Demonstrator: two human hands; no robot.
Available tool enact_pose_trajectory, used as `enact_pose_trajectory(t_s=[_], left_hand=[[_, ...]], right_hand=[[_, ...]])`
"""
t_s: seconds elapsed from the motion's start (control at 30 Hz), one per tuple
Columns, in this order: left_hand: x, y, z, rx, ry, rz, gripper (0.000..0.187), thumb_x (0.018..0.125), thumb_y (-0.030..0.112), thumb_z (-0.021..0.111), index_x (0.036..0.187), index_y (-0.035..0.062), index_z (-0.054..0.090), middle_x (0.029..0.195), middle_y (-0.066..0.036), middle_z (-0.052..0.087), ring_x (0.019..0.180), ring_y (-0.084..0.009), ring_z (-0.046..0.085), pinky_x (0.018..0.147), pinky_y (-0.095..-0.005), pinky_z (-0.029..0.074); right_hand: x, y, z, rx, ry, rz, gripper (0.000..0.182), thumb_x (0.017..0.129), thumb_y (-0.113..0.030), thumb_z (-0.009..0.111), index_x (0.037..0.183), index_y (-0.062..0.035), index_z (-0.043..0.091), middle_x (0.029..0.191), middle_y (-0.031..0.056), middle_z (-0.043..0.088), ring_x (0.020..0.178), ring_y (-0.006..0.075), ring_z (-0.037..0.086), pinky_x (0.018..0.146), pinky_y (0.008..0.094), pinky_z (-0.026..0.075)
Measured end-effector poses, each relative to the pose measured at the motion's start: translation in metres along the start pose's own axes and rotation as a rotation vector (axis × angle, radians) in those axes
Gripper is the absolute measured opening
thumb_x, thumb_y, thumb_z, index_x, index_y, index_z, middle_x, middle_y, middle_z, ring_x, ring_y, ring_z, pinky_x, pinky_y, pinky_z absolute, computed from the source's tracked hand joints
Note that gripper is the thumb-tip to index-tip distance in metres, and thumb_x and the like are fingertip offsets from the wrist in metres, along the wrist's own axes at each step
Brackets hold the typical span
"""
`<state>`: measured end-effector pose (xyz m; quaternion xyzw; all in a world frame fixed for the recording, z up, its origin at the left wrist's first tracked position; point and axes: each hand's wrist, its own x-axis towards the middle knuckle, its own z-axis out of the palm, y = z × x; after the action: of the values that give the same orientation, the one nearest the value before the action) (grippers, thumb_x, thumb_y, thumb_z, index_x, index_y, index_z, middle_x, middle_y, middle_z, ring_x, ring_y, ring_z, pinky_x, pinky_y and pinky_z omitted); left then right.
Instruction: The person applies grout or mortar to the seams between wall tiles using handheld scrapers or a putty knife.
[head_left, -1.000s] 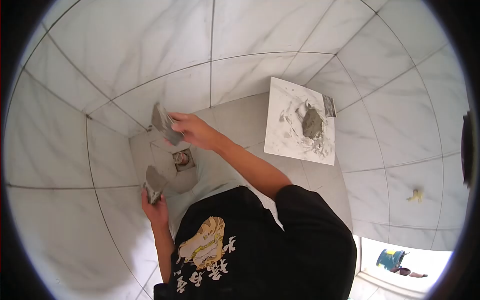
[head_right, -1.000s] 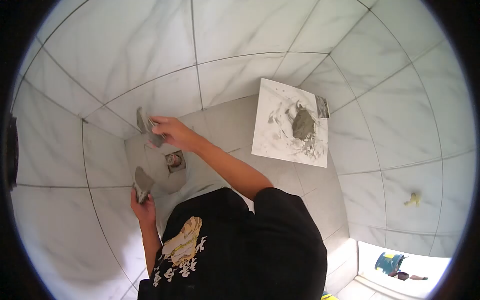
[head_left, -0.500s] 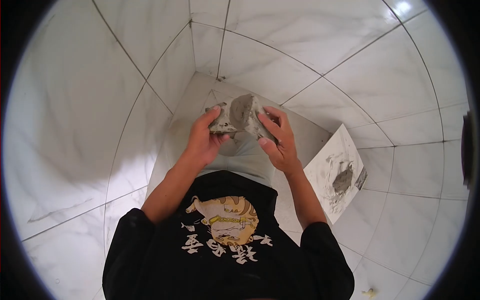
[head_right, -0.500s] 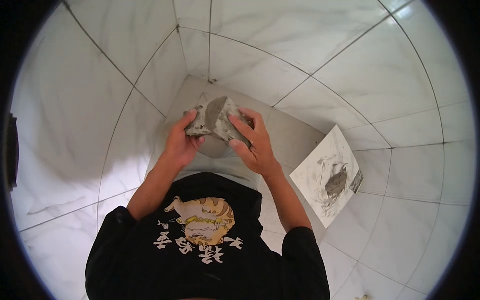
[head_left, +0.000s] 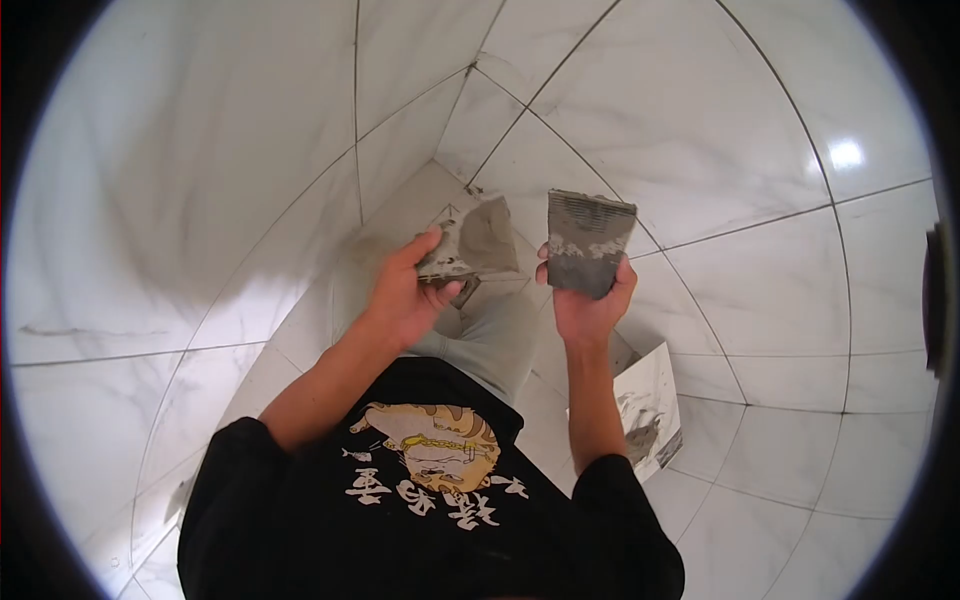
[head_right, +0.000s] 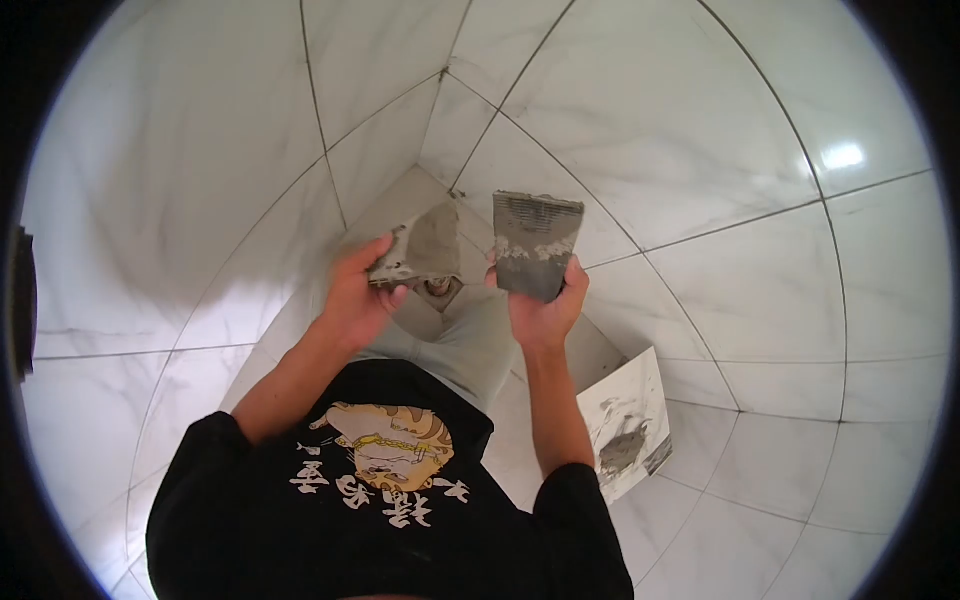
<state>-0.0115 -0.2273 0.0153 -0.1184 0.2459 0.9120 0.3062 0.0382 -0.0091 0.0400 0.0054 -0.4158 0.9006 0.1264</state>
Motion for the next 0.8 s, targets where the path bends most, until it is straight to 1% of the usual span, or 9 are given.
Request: enact_pose_trajectory(t_s=[0.07, 0.13, 0.23, 0.3, 0.33, 0.4, 0.5, 0.57, 0.8], left_hand=[[0.005, -0.008, 0.003, -0.037, 0.115, -0.165, 0.027, 0.096, 0.028, 0.058, 0.109, 0.0045, 0.060, 0.094, -0.006, 0.067, 0.073, -0.0137, 0.067, 0.051, -0.0226, 0.055], [0.010, -0.005, -0.002, -0.007, 0.101, -0.171, 0.026, 0.095, 0.028, 0.059, 0.107, 0.0056, 0.060, 0.093, -0.005, 0.067, 0.072, -0.0135, 0.066, 0.049, -0.0221, 0.054], [0.011, 0.001, -0.003, 0.080, 0.069, -0.163, 0.024, 0.094, 0.028, 0.060, 0.105, 0.0070, 0.060, 0.091, -0.004, 0.066, 0.072, -0.0131, 0.066, 0.048, -0.0219, 0.053], [0.007, 0.003, -0.003, 0.142, 0.060, -0.165, 0.024, 0.093, 0.029, 0.061, 0.103, 0.0073, 0.060, 0.091, -0.003, 0.066, 0.071, -0.0128, 0.066, 0.048, -0.0220, 0.053], [0.007, 0.008, -0.003, 0.111, 0.031, -0.138, 0.024, 0.094, 0.029, 0.060, 0.103, 0.0069, 0.061, 0.090, -0.003, 0.067, 0.070, -0.0126, 0.066, 0.048, -0.0220, 0.053], [0.008, 0.017, 0.004, 0.084, -0.003, -0.113, 0.025, 0.094, 0.030, 0.060, 0.102, 0.0065, 0.061, 0.089, -0.003, 0.067, 0.070, -0.0125, 0.066, 0.049, -0.0219, 0.054], [0.008, 0.019, 0.009, 0.254, -0.079, 0.027, 0.027, 0.095, 0.031, 0.059, 0.103, 0.0055, 0.062, 0.088, -0.004, 0.068, 0.069, -0.0123, 0.067, 0.050, -0.0220, 0.055], [0.009, 0.018, 0.007, 0.458, -0.111, 0.097, 0.031, 0.095, 0.033, 0.058, 0.106, 0.0043, 0.062, 0.088, -0.005, 0.069, 0.070, -0.0120, 0.067, 0.052, -0.0233, 0.055], [0.006, 0.009, 0.020, 0.575, -0.039, 0.157, 0.032, 0.096, 0.033, 0.057, 0.110, 0.0036, 0.061, 0.093, -0.004, 0.067, 0.075, -0.0105, 0.065, 0.057, -0.0261, 0.056]], right_hand=[[-0.007, 0.007, 0.009, 0.014, 0.018, 0.014, 0.057, 0.095, -0.045, 0.036, 0.128, 0.0002, 0.050, 0.113, 0.0175, 0.063, 0.090, 0.0341, 0.062, 0.065, 0.0455, 0.049], [-0.015, 0.011, 0.008, 0.040, 0.052, 0.011, 0.058, 0.094, -0.046, 0.037, 0.129, -0.0008, 0.049, 0.112, 0.0174, 0.062, 0.089, 0.0336, 0.062, 0.063, 0.0438, 0.048], [-0.023, -0.003, -0.005, -0.151, -0.110, 0.050, 0.060, 0.093, -0.047, 0.041, 0.128, 0.0014, 0.049, 0.110, 0.0185, 0.063, 0.087, 0.0314, 0.062, 0.063, 0.0421, 0.048], [-0.033, -0.015, -0.013, -0.338, -0.047, 0.080, 0.057, 0.093, -0.043, 0.044, 0.120, 0.0060, 0.054, 0.105, 0.0155, 0.062, 0.080, 0.0240, 0.061, 0.063, 0.0356, 0.048], [-0.034, -0.018, -0.021, -0.345, -0.040, 0.072, 0.057, 0.093, -0.043, 0.044, 0.120, 0.0060, 0.054, 0.105, 0.0155, 0.062, 0.080, 0.0240, 0.061, 0.063, 0.0356, 0.048], [-0.034, -0.022, -0.043, -0.678, -0.126, 0.174, 0.054, 0.091, -0.041, 0.048, 0.113, 0.0075, 0.059, 0.095, 0.0117, 0.057, 0.074, 0.0191, 0.057, 0.062, 0.0310, 0.045], [-0.034, -0.042, -0.027, -0.637, -0.105, 0.095, 0.048, 0.089, -0.033, 0.052, 0.110, 0.0078, 0.064, 0.092, 0.0078, 0.052, 0.077, 0.0161, 0.052, 0.066, 0.0280, 0.042], [-0.029, -0.057, -0.023, -0.747, -0.188, 0.028, 0.045, 0.087, -0.030, 0.055, 0.112, 0.0067, 0.065, 0.095, 0.0074, 0.052, 0.081, 0.0161, 0.052, 0.069, 0.0276, 0.041], [-0.016, -0.077, 0.002, -1.085, -0.440, -0.065, 0.038, 0.078, -0.020, 0.066, 0.108, 0.0020, 0.070, 0.096, 0.0079, 0.051, 0.087, 0.0171, 0.049, 0.075, 0.0274, 0.040]])
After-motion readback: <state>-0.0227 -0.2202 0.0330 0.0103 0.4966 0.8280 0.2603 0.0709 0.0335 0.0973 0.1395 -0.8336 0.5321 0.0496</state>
